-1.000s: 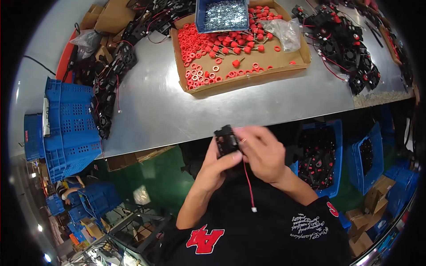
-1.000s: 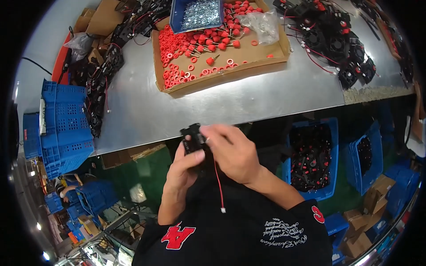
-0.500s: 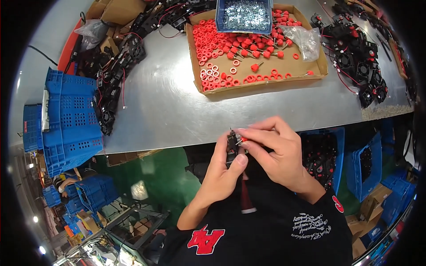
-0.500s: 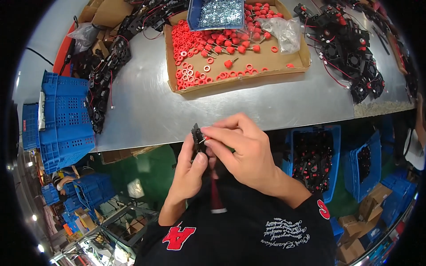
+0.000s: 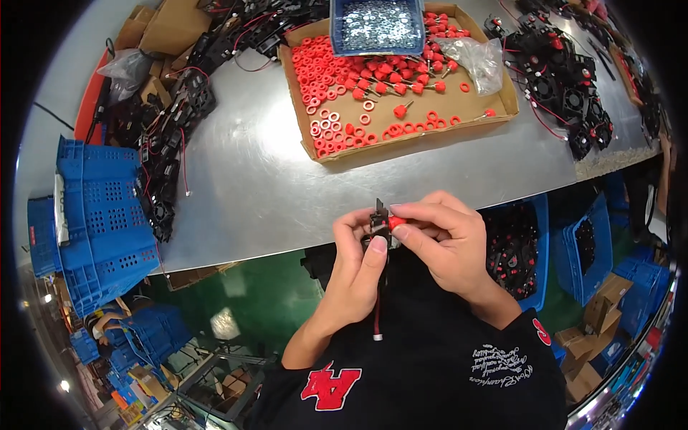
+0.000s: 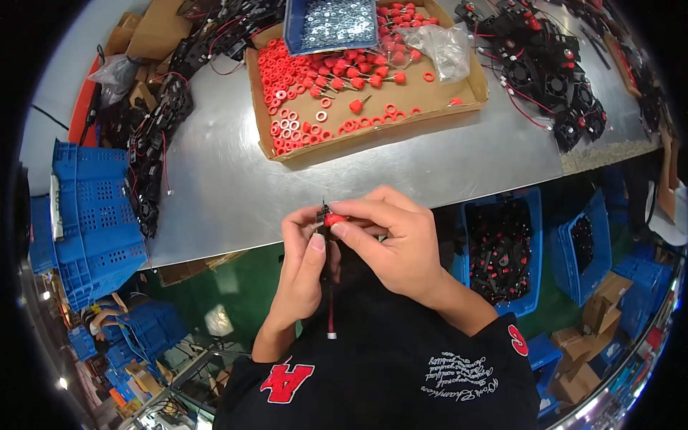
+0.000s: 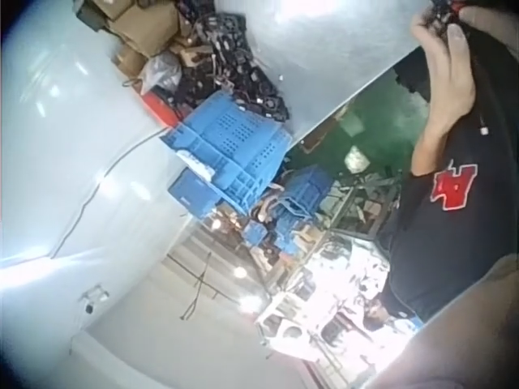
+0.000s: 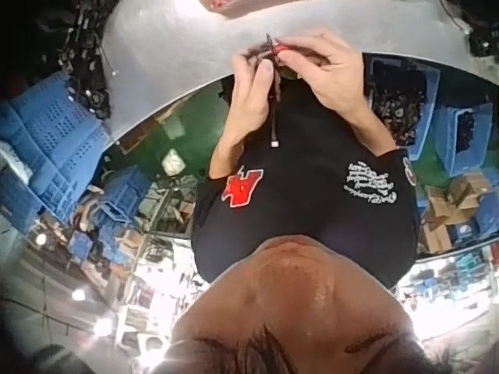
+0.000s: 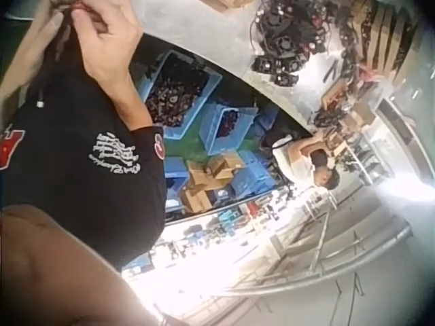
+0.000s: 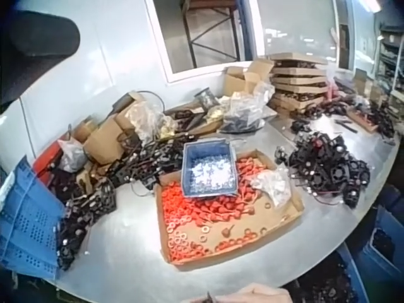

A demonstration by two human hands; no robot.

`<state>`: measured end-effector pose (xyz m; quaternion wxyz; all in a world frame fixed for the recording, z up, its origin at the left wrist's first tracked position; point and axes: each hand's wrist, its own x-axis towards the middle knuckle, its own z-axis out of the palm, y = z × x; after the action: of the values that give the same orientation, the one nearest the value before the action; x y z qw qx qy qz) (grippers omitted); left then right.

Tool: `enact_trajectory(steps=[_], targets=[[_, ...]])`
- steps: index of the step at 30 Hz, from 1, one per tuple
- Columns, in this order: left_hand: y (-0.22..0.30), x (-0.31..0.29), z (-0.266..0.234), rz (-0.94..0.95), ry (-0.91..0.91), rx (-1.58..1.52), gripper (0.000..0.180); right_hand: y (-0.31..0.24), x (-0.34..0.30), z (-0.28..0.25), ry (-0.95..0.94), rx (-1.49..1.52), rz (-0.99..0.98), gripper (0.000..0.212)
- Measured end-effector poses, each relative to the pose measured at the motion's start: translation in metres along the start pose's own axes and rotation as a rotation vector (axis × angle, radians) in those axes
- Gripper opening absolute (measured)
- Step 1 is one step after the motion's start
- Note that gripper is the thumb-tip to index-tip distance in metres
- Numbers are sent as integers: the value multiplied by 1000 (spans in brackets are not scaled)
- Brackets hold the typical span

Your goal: Assembling small electronic components by hand at a factory workbench.

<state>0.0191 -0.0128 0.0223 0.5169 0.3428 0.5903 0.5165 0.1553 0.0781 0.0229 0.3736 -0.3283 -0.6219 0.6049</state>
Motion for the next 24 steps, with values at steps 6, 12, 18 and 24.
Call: enact_trajectory(steps=[6,12,18,24], targets=[[-5,9,-6,26,-54,141,46,8,-2,2,86,16,-34,24],[1,17,-11,68,-14,330,45,31,7,-3,56,-257,-275,36],[3,29,-10,256,91,998,45,45,15,4,136,-587,-397,64],[9,32,-9,178,54,1148,46,53,11,7,166,-781,-482,69]])
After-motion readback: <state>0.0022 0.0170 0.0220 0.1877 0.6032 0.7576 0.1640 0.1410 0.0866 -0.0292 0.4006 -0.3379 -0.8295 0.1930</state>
